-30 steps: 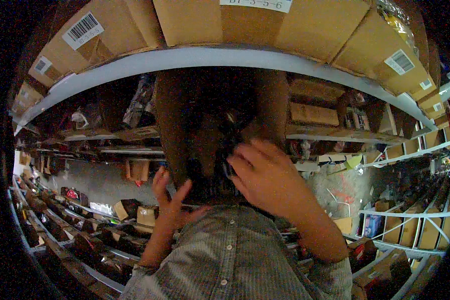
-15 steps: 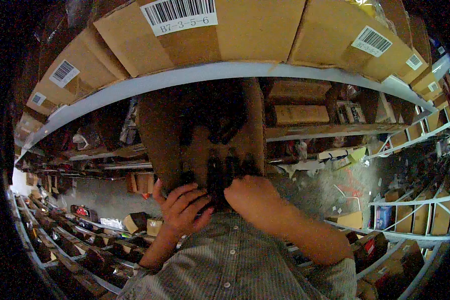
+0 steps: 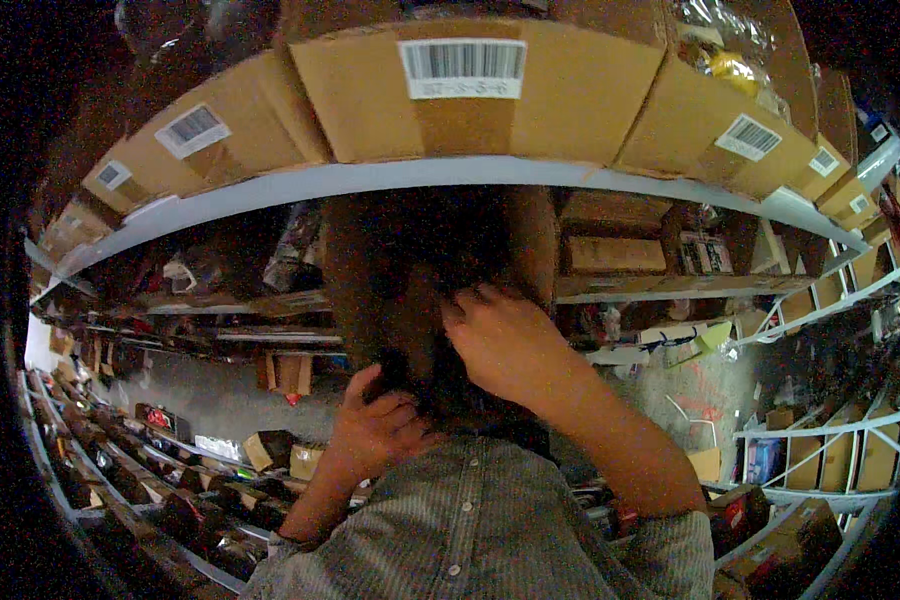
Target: The person rummages through a cardboard box on a shelf, picking up and inspecting small black plastic parts and a wrapped item. They move items around within the box and briefly handle a plastic-wrapped object before placing it back.
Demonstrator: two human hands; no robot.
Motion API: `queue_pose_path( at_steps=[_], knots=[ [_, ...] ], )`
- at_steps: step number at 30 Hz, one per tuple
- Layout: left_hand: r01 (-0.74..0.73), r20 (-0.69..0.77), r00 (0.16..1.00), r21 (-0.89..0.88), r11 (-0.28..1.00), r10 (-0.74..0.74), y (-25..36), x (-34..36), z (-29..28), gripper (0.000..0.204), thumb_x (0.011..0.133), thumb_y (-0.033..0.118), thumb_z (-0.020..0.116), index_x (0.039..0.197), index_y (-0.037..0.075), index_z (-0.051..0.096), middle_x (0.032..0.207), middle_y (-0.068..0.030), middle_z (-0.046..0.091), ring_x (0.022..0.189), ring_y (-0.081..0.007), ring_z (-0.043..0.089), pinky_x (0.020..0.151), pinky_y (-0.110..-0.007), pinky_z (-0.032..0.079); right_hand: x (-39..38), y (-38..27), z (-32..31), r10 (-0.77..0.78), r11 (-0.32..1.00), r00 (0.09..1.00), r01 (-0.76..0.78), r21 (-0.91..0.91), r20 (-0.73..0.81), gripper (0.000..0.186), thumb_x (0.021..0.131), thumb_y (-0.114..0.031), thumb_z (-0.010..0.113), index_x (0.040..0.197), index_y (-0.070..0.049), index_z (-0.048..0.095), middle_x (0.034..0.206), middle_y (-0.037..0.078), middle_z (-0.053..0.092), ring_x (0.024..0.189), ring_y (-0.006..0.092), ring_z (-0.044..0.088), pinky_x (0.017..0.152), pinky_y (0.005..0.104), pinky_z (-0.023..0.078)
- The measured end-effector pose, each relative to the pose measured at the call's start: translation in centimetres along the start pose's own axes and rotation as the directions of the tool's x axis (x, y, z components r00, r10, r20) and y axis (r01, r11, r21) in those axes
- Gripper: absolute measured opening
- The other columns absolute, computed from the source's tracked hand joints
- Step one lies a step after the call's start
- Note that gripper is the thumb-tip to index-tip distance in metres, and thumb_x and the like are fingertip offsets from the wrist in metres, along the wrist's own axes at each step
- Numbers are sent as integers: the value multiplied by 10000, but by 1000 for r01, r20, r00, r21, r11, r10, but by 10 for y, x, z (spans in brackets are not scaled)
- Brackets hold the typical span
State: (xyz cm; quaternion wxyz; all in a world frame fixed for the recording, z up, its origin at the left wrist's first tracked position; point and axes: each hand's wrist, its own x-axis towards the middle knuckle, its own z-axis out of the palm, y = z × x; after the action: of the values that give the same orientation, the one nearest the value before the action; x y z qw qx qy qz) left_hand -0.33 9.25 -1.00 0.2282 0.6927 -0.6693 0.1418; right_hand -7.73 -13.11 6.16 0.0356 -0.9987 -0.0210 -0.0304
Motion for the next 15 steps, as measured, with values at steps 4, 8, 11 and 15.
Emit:
queue_pose_path(
  at_steps=[4, 8, 11, 15],
  knots=[
    [-24, 2, 1000, -4, 1000, 24, 2, -10, -3, 170, 735, 237, 752, 696, 150, 612, 714, 21, 560, 866, -147, 611, 1109, -514, 358, 5, -8, 1, 26, 1000, 995, -26, 1, 92, 365, 847, -131, 634, 1185, 3, 594, 1198, 193, 576, 1059, 358, 602, 868, 440, 536],
    [-66, 39, 997, -72, 995, 69, 9, -17, -18, 170, 733, 221, 747, 698, 136, 604, 723, 15, 556, 867, -149, 611, 1109, -499, 365, 9, -10, 4, 6, 1000, 994, -5, -12, 109, 409, 820, -120, 644, 1214, -24, 592, 1254, 228, 540, 1078, 393, 591, 902, 460, 524],
    [-74, 13, 997, -73, 995, 75, 24, -26, -18, 173, 733, 211, 746, 692, 130, 598, 723, 10, 556, 860, -152, 609, 1108, -491, 368, 14, -10, -2, 1, 997, 976, 15, -70, 216, 437, 806, -133, 654, 1234, -67, 598, 1265, 247, 535, 1107, 395, 584, 910, 459, 520],
    [-52, -12, 999, -82, 995, 51, 36, -29, -23, 175, 722, 203, 754, 671, 135, 601, 718, 9, 557, 845, -152, 609, 1106, -483, 369, 23, -4, 21, -12, 987, 964, 55, -154, 267, 410, 810, -164, 654, 1217, -112, 635, 1263, 241, 542, 1140, 386, 575, 911, 453, 517]
  ],
)
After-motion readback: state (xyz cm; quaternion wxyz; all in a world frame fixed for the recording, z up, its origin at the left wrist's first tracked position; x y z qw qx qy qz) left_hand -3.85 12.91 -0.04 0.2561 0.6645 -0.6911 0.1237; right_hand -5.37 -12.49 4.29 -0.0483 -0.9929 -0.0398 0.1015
